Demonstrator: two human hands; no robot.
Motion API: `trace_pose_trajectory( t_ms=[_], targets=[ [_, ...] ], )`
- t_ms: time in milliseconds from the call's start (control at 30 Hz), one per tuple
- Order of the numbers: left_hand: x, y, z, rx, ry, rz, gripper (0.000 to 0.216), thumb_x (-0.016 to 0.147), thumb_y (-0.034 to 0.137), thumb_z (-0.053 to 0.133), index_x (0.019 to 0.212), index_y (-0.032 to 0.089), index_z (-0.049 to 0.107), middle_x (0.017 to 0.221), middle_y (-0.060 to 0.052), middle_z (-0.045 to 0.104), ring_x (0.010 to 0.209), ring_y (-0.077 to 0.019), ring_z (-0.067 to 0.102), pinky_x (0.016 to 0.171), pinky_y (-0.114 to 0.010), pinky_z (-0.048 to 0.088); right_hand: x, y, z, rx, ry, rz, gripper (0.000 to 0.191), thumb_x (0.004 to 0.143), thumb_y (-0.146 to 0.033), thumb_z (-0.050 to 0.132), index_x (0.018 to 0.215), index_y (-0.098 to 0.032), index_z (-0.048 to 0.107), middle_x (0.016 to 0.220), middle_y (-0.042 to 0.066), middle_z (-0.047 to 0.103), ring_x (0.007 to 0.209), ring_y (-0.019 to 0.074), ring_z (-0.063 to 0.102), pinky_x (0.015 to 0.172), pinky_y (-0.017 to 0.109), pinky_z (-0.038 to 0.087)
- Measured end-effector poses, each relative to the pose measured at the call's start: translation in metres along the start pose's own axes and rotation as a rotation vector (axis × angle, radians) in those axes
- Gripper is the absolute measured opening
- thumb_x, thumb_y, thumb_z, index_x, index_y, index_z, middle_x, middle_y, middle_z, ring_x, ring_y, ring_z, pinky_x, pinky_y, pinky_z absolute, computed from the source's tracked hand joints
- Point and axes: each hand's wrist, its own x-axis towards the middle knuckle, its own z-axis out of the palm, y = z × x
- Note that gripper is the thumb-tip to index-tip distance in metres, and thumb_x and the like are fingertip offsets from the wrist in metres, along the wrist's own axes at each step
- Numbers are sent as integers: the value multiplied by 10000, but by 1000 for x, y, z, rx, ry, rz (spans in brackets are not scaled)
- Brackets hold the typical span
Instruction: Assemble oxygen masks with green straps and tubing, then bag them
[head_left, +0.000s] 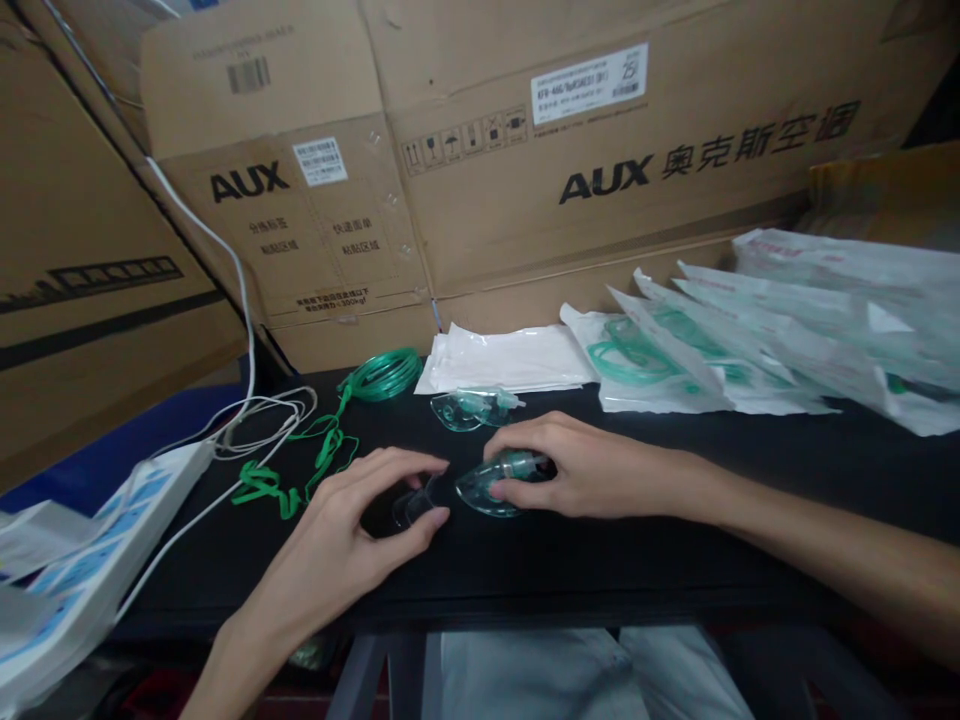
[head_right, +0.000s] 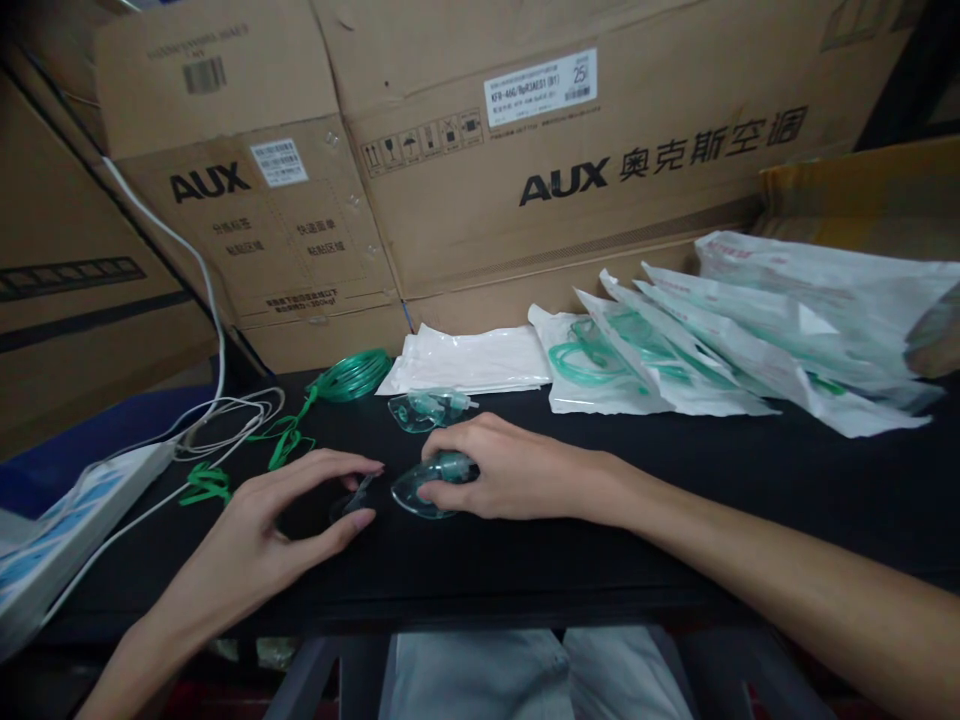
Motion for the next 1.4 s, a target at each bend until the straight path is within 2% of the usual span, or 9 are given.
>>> trace_pose_trajectory(
  t_ms=[100,167,367,467,567,767,900,1200,1400],
  targets=[
    [13,11,11,-48,7,84,312,914,297,731,1223,261,699,1147,-23,734,1034,-201,681,939,-314,524,-8,-4,-3,91,9,48,324,958,-463,634,1084,-190,757,872,16,747,757,174,634,710,268,456],
    [20,16,19,-87,1,128,316,919,276,730,1233,265,702,1164,-23,726,1060,-197,675,951,-307,522,-12,-4,-4,167,36,56,346,964,-465,626,1062,-166,770,816,9,736,689,151,605,658,249,442],
    [20,17,36,-145,48,129,380,913,319,754,1281,287,664,1119,-5,729,995,-179,682,876,-286,539,-19,0,-5,295,48,38,344,939,-450,671,1063,-149,780,871,17,748,752,159,623,690,245,460],
    [16,17,36,-121,75,124,344,891,347,775,1205,260,665,1044,-6,736,928,-186,686,830,-303,538,-21,0,-7,319,24,42,370,922,-474,692,1078,-150,779,865,15,736,756,159,610,682,247,447],
    [15,17,35,-114,77,159,257,901,334,765,1124,248,673,1067,-15,745,964,-199,691,866,-326,533,-21,0,-10,367,0,51,399,922,-500,687,1081,-146,779,894,21,737,793,167,616,704,251,453],
    [14,17,35,-144,120,201,265,909,307,756,1156,242,684,1137,-41,751,1036,-215,702,926,-333,547,-19,3,-10,511,-25,57,411,895,-511,721,1106,-163,777,995,35,762,909,194,660,792,266,499],
    [13,17,34,-137,115,199,301,911,267,757,1203,263,684,1169,-29,739,1066,-204,694,941,-316,540,-19,2,-9,564,-36,91,443,901,-538,702,1094,-146,774,977,52,761,898,198,667,790,276,516],
    [14,16,34,-164,92,154,267,914,282,752,1171,268,683,1155,-22,730,1047,-205,690,922,-321,539,-19,2,-10,514,-36,61,399,888,-490,736,1117,-166,773,1011,42,761,932,203,663,814,276,506],
    [14,13,35,-147,72,129,288,910,304,756,1181,295,659,1158,-2,723,1038,-203,679,910,-333,522,-19,2,-10,447,-31,76,386,808,-456,821,1088,-193,783,894,-7,737,770,150,600,671,230,436]
  ],
)
